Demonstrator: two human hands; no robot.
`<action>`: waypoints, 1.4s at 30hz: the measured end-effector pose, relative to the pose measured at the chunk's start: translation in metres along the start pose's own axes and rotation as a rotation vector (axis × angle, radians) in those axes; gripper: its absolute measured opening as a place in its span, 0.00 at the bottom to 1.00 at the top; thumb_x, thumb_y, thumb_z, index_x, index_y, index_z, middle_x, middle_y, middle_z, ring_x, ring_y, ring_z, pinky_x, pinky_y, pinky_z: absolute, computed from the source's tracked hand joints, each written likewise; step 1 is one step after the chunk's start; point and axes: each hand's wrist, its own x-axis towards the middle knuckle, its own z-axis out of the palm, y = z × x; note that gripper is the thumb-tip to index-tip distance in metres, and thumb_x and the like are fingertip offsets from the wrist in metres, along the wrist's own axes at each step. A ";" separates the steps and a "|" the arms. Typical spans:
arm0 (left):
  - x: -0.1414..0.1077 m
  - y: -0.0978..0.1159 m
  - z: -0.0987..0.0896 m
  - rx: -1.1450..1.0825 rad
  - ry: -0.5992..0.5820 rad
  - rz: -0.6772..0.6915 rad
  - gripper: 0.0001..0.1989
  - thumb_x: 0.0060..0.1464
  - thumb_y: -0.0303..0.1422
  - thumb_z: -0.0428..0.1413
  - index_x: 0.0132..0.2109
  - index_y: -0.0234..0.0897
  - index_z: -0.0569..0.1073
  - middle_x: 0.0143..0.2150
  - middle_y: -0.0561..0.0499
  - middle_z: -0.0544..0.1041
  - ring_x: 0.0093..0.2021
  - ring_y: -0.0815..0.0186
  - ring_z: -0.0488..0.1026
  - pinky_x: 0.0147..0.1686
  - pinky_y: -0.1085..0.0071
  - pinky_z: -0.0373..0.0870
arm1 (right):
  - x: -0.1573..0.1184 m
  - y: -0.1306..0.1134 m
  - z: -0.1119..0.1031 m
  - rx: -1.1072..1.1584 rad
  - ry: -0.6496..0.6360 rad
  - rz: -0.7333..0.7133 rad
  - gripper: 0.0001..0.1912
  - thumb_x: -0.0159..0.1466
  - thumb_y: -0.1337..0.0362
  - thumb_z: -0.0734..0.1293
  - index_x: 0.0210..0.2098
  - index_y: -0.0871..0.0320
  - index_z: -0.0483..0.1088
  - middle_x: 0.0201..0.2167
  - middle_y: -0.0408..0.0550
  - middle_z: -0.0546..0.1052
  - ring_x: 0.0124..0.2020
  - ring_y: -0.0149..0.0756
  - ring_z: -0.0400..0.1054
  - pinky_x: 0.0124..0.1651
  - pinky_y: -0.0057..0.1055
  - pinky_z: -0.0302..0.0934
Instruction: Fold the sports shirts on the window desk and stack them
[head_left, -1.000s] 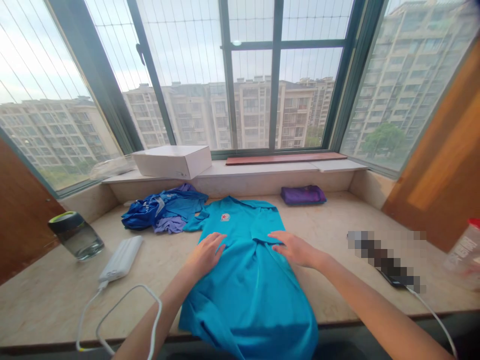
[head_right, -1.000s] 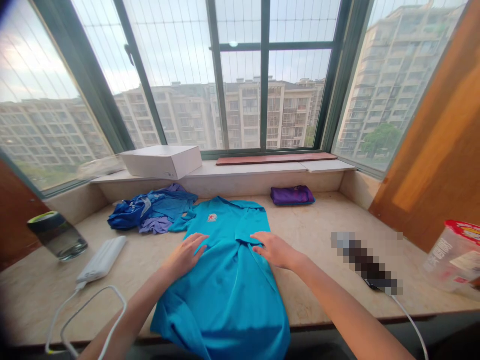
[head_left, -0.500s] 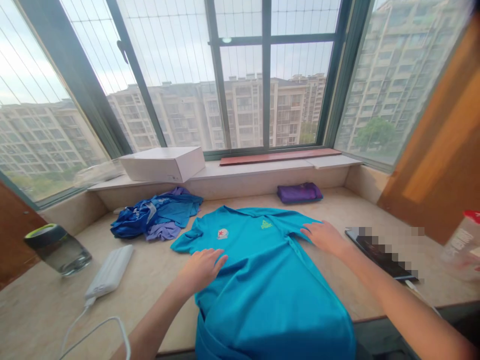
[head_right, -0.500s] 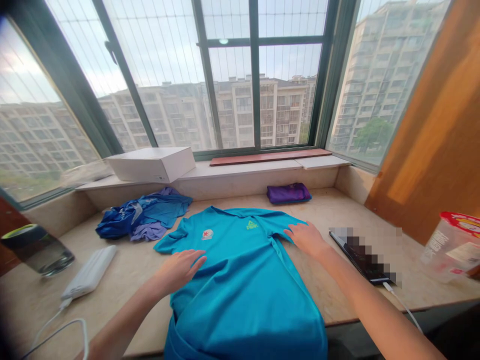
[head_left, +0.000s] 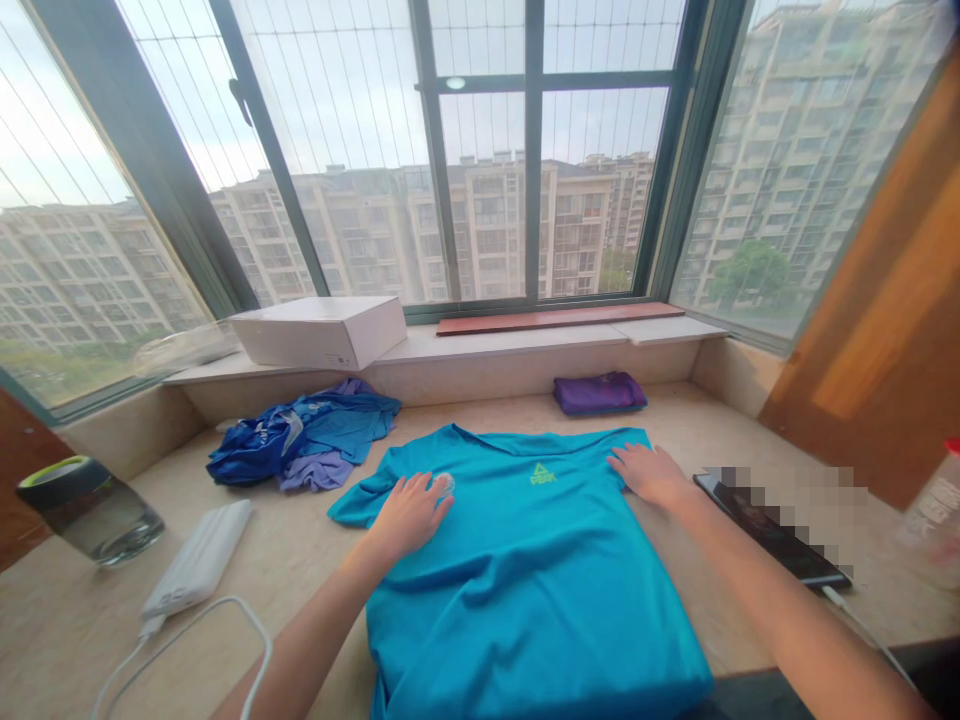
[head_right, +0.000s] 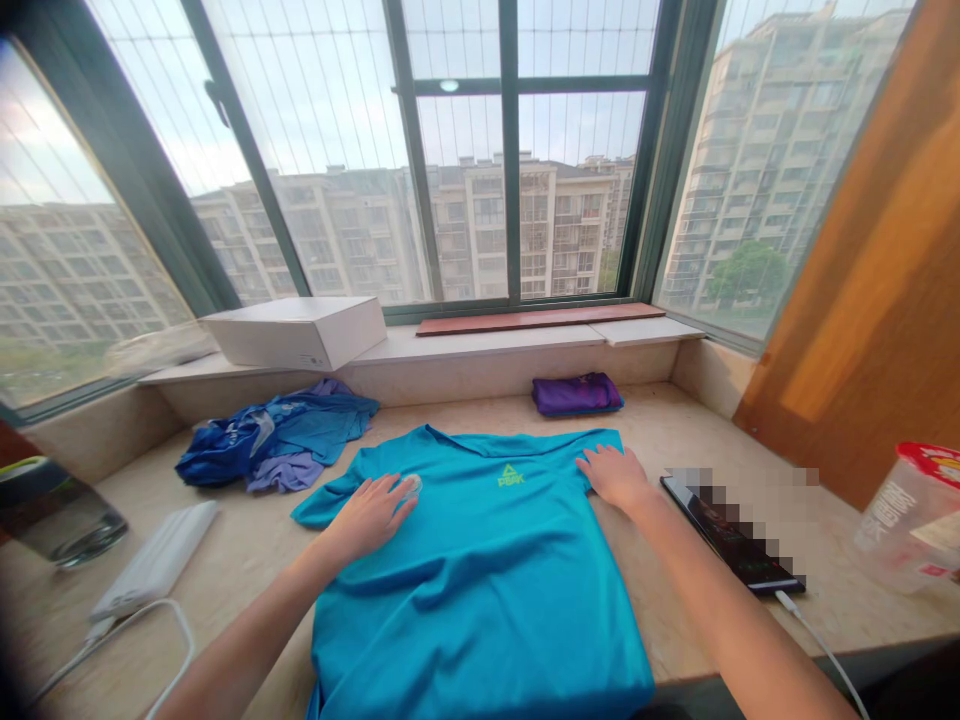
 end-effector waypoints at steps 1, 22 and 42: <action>0.010 0.007 -0.003 -0.004 -0.001 0.037 0.27 0.70 0.44 0.41 0.69 0.37 0.65 0.70 0.36 0.63 0.71 0.45 0.57 0.68 0.46 0.51 | 0.004 -0.002 0.002 -0.011 -0.010 0.004 0.25 0.72 0.55 0.57 0.61 0.58 0.72 0.63 0.60 0.71 0.64 0.55 0.64 0.65 0.52 0.54; 0.188 0.084 0.006 -0.312 0.084 -0.008 0.32 0.71 0.42 0.30 0.75 0.33 0.39 0.76 0.37 0.44 0.76 0.53 0.42 0.70 0.51 0.46 | 0.002 -0.007 -0.007 -0.040 0.061 0.200 0.21 0.73 0.61 0.55 0.53 0.62 0.75 0.56 0.62 0.74 0.58 0.51 0.67 0.61 0.42 0.55; 0.192 0.126 0.009 -0.180 0.065 0.167 0.30 0.71 0.41 0.35 0.72 0.32 0.55 0.75 0.37 0.51 0.75 0.50 0.46 0.70 0.46 0.45 | 0.016 -0.011 0.001 0.632 0.345 0.330 0.31 0.67 0.56 0.56 0.61 0.69 0.68 0.62 0.66 0.70 0.65 0.52 0.62 0.67 0.42 0.56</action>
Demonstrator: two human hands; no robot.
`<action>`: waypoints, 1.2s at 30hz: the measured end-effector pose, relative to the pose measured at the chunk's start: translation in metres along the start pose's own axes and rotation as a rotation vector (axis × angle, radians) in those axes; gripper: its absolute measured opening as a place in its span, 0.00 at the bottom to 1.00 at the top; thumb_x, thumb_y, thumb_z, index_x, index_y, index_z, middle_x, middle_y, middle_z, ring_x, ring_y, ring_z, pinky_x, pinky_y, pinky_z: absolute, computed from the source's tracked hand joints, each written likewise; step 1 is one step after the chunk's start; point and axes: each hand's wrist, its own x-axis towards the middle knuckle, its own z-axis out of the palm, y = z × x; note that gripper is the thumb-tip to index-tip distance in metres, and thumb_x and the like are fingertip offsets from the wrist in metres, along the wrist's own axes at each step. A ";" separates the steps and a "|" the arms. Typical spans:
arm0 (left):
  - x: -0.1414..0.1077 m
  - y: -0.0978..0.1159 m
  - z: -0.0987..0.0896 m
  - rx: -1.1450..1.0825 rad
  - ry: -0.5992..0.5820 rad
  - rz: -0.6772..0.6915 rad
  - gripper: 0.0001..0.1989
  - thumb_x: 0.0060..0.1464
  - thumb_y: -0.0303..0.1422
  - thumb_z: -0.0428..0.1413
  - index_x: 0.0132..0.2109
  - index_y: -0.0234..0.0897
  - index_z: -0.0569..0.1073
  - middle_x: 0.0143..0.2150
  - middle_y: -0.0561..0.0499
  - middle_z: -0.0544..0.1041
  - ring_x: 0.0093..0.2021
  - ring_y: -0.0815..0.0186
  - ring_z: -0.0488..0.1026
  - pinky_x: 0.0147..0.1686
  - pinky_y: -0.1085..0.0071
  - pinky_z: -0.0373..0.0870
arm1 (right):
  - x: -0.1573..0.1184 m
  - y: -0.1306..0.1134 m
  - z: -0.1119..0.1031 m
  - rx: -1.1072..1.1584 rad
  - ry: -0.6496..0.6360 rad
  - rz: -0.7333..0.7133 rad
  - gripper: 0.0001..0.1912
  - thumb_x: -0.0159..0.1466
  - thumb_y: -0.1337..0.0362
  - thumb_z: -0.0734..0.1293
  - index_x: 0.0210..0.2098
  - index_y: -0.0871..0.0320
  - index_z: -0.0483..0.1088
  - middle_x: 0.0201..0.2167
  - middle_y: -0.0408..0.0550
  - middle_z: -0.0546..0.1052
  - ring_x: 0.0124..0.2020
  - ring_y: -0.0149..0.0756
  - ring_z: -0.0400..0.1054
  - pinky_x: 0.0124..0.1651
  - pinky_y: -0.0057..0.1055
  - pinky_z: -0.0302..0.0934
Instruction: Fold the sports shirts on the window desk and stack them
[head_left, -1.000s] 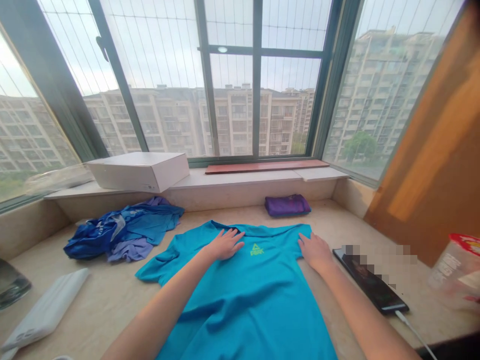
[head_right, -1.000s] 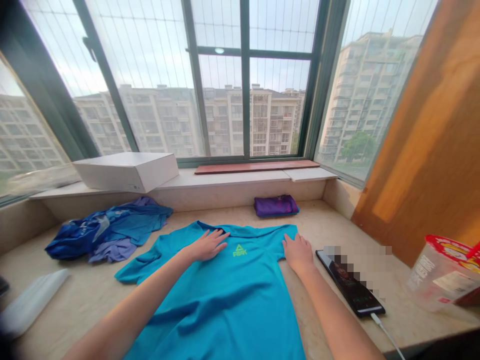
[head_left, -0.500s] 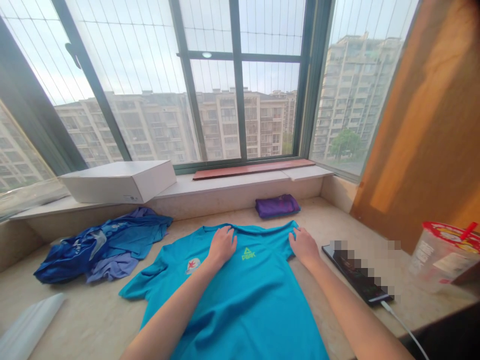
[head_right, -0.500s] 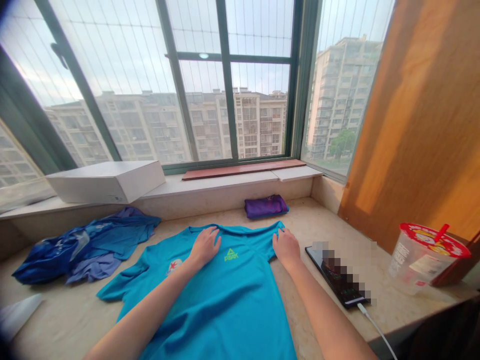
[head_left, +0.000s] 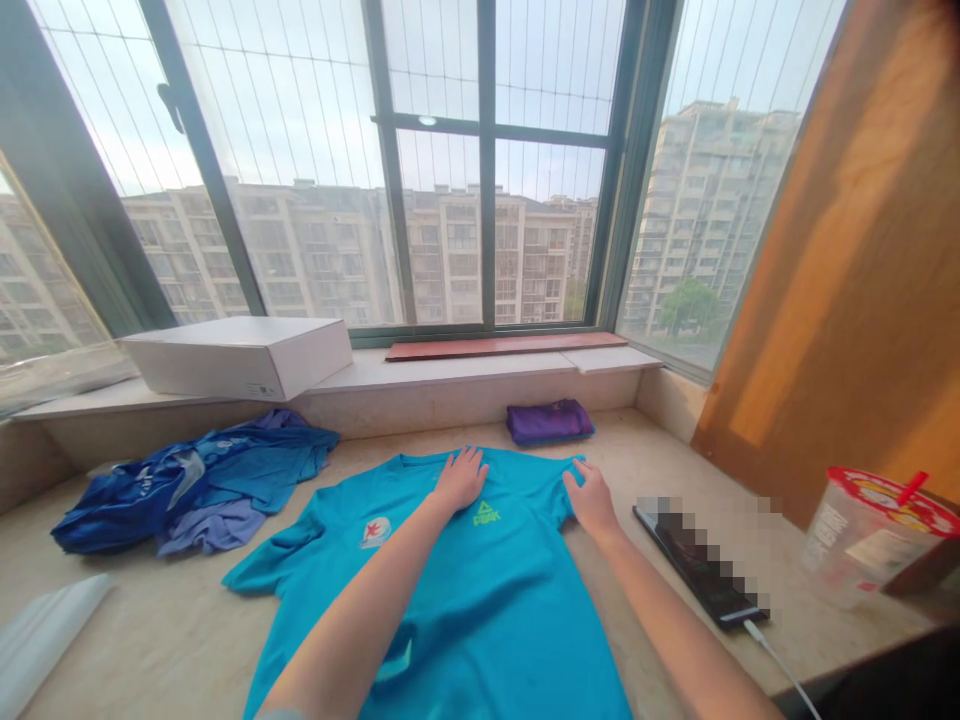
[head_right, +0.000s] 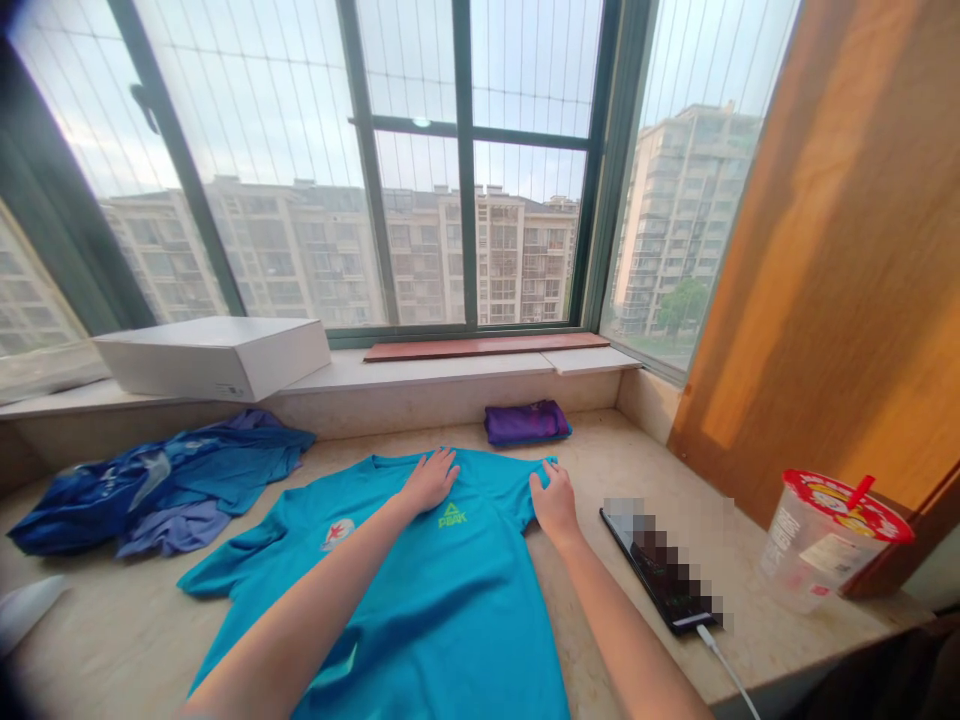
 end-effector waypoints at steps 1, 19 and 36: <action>-0.008 -0.001 -0.002 0.007 0.008 0.012 0.29 0.71 0.41 0.35 0.72 0.32 0.56 0.75 0.38 0.50 0.75 0.51 0.45 0.71 0.47 0.43 | 0.001 -0.002 0.000 0.009 -0.003 -0.006 0.30 0.67 0.56 0.55 0.61 0.68 0.68 0.62 0.66 0.70 0.65 0.52 0.62 0.67 0.43 0.56; -0.141 -0.061 -0.003 -0.055 0.006 -0.157 0.31 0.69 0.48 0.40 0.72 0.38 0.57 0.75 0.40 0.49 0.75 0.48 0.42 0.70 0.46 0.41 | -0.040 -0.076 0.031 -0.008 -0.687 -0.569 0.32 0.71 0.44 0.55 0.64 0.56 0.68 0.66 0.52 0.68 0.69 0.48 0.58 0.71 0.48 0.51; -0.177 -0.123 -0.042 0.038 0.308 -0.488 0.26 0.63 0.27 0.45 0.67 0.31 0.63 0.68 0.36 0.66 0.70 0.52 0.59 0.69 0.55 0.50 | -0.060 -0.079 0.072 -0.447 -0.674 -0.576 0.35 0.73 0.41 0.48 0.73 0.50 0.51 0.75 0.50 0.47 0.75 0.50 0.38 0.73 0.54 0.36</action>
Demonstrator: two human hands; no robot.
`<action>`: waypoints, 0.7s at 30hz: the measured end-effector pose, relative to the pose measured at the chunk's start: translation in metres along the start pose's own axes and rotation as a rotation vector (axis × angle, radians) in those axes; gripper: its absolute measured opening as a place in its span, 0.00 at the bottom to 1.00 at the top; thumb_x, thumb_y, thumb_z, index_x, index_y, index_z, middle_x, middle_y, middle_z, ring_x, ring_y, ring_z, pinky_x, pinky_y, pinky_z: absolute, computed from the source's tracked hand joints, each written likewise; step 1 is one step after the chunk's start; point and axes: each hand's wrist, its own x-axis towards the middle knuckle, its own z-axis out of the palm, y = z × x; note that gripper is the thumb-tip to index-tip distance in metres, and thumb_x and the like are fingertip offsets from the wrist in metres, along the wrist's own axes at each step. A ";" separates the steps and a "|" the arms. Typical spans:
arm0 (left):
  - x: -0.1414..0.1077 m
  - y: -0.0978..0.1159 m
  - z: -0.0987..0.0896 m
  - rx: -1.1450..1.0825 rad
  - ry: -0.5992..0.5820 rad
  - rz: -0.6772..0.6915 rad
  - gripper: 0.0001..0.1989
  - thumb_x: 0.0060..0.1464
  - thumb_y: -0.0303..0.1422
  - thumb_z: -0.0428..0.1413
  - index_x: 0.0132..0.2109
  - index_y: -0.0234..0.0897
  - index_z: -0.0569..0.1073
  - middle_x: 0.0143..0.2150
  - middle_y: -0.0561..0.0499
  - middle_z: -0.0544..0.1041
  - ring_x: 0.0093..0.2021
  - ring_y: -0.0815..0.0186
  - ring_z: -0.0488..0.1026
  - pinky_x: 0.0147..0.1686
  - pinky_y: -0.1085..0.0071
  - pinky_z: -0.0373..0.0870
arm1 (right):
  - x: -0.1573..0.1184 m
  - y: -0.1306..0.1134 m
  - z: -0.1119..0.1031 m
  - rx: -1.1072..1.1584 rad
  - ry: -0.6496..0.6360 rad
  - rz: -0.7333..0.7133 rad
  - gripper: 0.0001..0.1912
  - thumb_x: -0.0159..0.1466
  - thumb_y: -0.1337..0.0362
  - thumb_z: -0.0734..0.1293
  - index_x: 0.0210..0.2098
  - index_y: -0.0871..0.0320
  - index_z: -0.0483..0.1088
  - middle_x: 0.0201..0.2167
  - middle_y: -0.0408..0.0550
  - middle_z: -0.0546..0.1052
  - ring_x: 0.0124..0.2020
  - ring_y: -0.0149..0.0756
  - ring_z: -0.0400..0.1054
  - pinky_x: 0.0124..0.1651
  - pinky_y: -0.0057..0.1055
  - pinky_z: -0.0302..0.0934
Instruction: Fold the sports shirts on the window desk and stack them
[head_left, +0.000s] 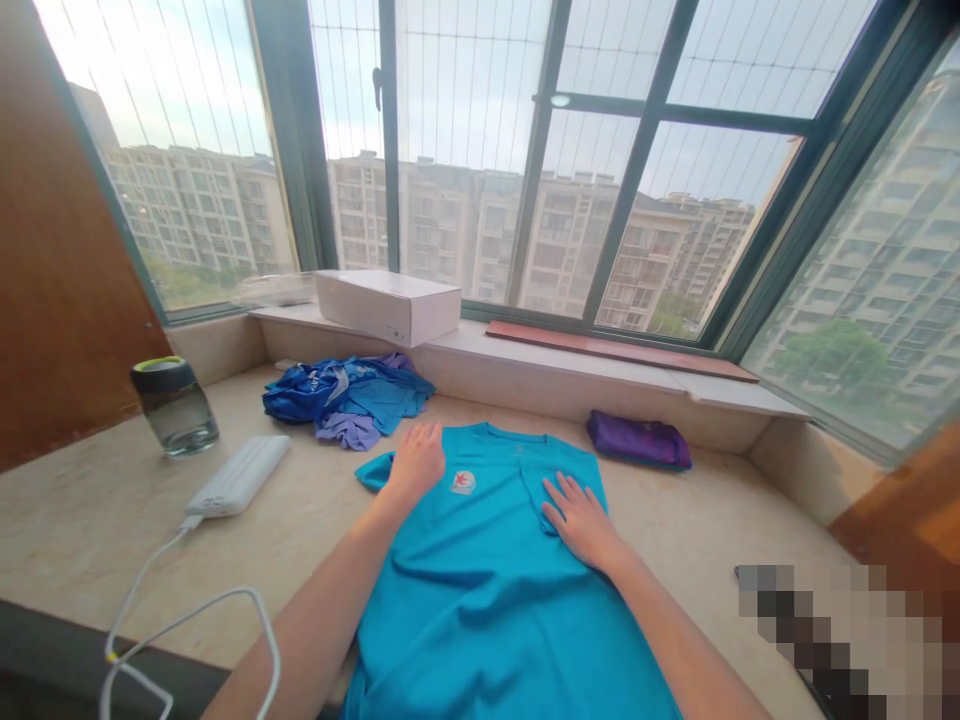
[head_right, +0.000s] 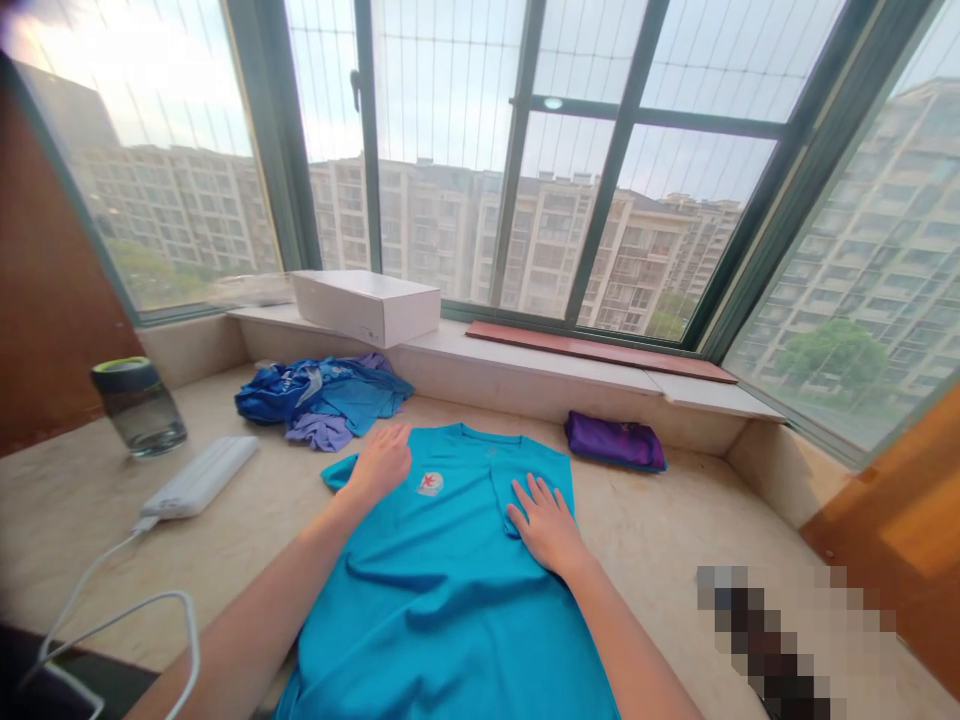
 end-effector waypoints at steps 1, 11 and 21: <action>0.001 -0.013 -0.005 0.012 -0.018 -0.038 0.25 0.62 0.28 0.47 0.65 0.29 0.66 0.66 0.34 0.69 0.68 0.49 0.62 0.67 0.54 0.54 | 0.000 0.000 0.001 -0.003 -0.007 0.008 0.35 0.73 0.41 0.48 0.73 0.50 0.50 0.75 0.50 0.47 0.75 0.50 0.38 0.73 0.54 0.37; -0.004 -0.065 -0.011 -0.060 -0.155 -0.098 0.18 0.53 0.35 0.59 0.52 0.39 0.77 0.56 0.42 0.79 0.59 0.52 0.73 0.57 0.65 0.67 | 0.008 0.011 0.000 -0.015 -0.002 0.116 0.37 0.72 0.40 0.46 0.74 0.51 0.47 0.76 0.51 0.45 0.75 0.49 0.37 0.73 0.53 0.35; 0.012 -0.064 -0.023 -0.328 0.023 -0.269 0.13 0.56 0.41 0.56 0.40 0.36 0.78 0.40 0.44 0.82 0.48 0.51 0.77 0.42 0.67 0.71 | 0.007 0.011 -0.001 -0.020 0.001 0.105 0.37 0.72 0.39 0.46 0.74 0.50 0.48 0.76 0.51 0.45 0.76 0.48 0.36 0.73 0.51 0.32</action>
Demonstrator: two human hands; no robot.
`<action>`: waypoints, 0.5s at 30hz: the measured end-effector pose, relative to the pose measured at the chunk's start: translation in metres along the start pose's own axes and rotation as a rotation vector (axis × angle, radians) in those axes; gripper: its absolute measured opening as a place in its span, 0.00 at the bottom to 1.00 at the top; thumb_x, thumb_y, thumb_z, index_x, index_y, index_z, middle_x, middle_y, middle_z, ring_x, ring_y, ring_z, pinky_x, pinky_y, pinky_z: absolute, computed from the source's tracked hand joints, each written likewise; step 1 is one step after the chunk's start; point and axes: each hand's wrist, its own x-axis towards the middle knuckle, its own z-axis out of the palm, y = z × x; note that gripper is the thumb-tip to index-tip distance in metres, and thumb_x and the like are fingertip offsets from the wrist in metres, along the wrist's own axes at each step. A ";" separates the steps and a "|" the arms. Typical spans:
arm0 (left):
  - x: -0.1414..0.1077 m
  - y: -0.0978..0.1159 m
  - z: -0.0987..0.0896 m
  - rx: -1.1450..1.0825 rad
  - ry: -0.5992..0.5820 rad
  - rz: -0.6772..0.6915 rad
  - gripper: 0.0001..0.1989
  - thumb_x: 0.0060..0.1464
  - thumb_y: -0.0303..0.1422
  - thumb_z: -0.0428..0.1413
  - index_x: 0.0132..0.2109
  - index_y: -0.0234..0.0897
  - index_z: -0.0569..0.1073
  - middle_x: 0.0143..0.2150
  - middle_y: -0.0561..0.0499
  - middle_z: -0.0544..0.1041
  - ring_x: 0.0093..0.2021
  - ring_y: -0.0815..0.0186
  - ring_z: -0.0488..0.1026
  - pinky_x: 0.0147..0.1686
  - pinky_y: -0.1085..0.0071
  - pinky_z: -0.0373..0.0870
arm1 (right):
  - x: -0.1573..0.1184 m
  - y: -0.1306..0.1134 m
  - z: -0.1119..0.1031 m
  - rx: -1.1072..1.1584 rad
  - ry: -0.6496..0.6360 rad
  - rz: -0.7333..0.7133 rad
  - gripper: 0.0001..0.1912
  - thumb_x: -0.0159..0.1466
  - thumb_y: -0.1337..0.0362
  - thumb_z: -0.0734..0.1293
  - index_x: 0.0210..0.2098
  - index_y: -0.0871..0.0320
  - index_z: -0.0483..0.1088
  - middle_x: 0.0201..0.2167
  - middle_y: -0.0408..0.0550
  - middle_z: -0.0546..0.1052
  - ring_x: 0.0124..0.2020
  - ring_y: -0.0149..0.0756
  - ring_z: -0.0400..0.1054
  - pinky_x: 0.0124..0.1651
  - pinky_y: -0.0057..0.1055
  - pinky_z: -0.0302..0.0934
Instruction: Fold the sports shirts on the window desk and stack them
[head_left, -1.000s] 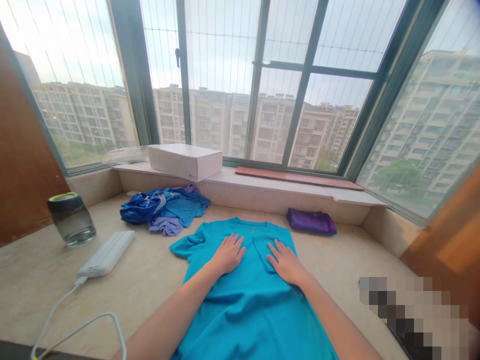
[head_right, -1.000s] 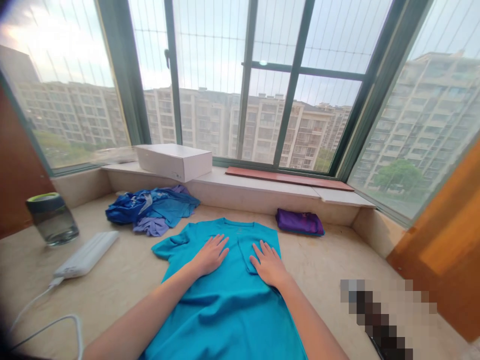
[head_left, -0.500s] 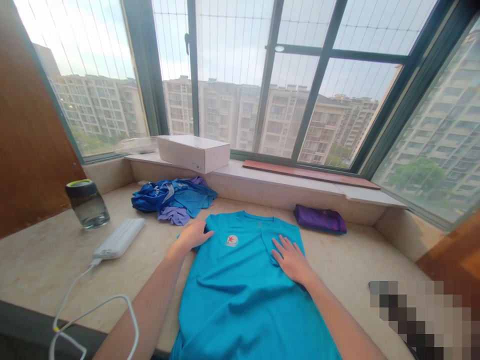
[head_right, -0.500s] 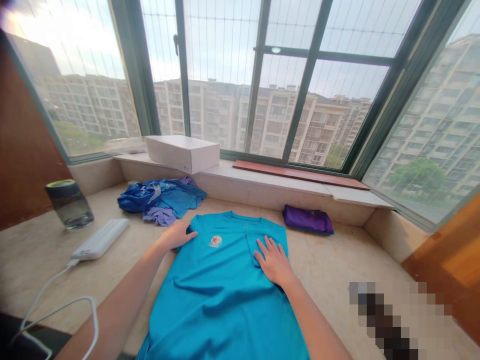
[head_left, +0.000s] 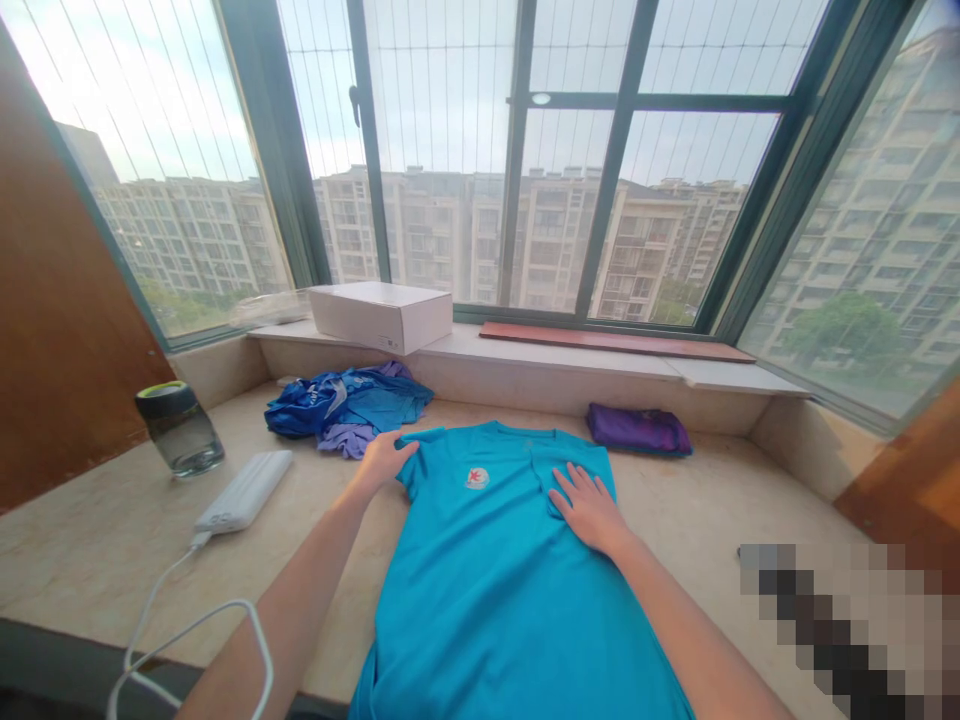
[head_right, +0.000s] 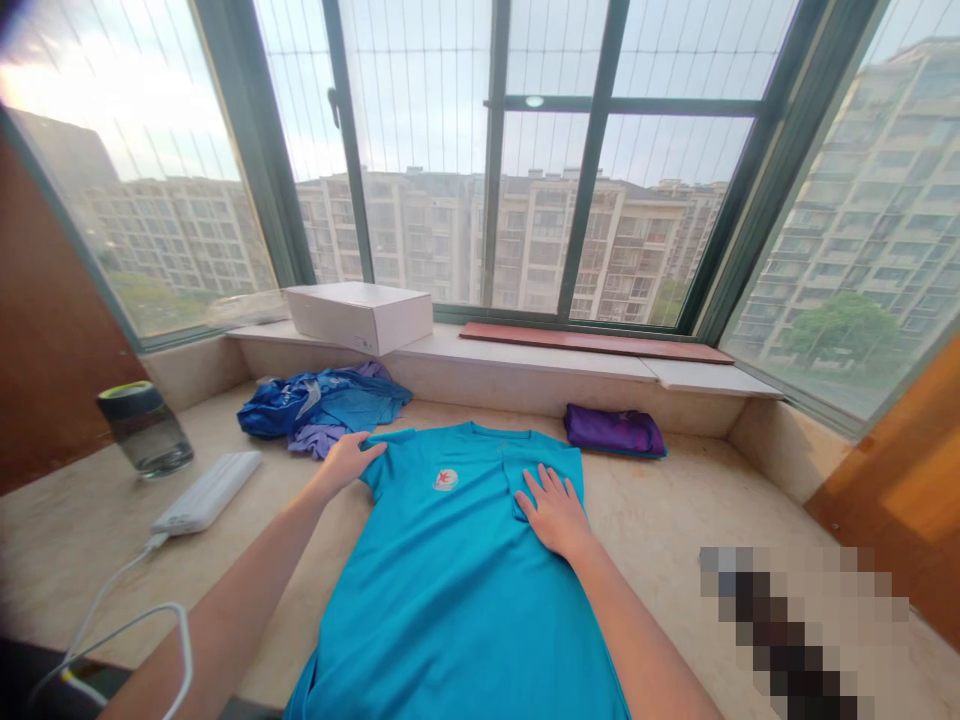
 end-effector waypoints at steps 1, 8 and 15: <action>0.002 0.002 -0.001 -0.045 0.030 -0.020 0.15 0.58 0.42 0.54 0.43 0.36 0.77 0.42 0.43 0.81 0.49 0.52 0.77 0.41 0.68 0.71 | 0.000 0.000 0.000 0.000 0.001 -0.001 0.38 0.72 0.39 0.46 0.74 0.50 0.48 0.76 0.51 0.45 0.76 0.48 0.36 0.73 0.51 0.32; 0.014 0.016 -0.005 -0.340 0.006 -0.147 0.19 0.55 0.40 0.57 0.50 0.31 0.71 0.30 0.47 0.77 0.27 0.60 0.76 0.23 0.70 0.69 | -0.003 -0.002 -0.005 0.026 0.006 -0.004 0.37 0.72 0.40 0.46 0.73 0.50 0.49 0.76 0.49 0.45 0.76 0.47 0.36 0.73 0.49 0.32; -0.010 0.063 -0.006 -0.797 -0.397 0.234 0.41 0.52 0.50 0.64 0.67 0.40 0.60 0.44 0.46 0.79 0.40 0.60 0.79 0.37 0.65 0.75 | -0.003 -0.003 -0.007 0.037 0.002 -0.002 0.36 0.72 0.41 0.47 0.73 0.50 0.50 0.75 0.50 0.46 0.75 0.48 0.37 0.73 0.50 0.32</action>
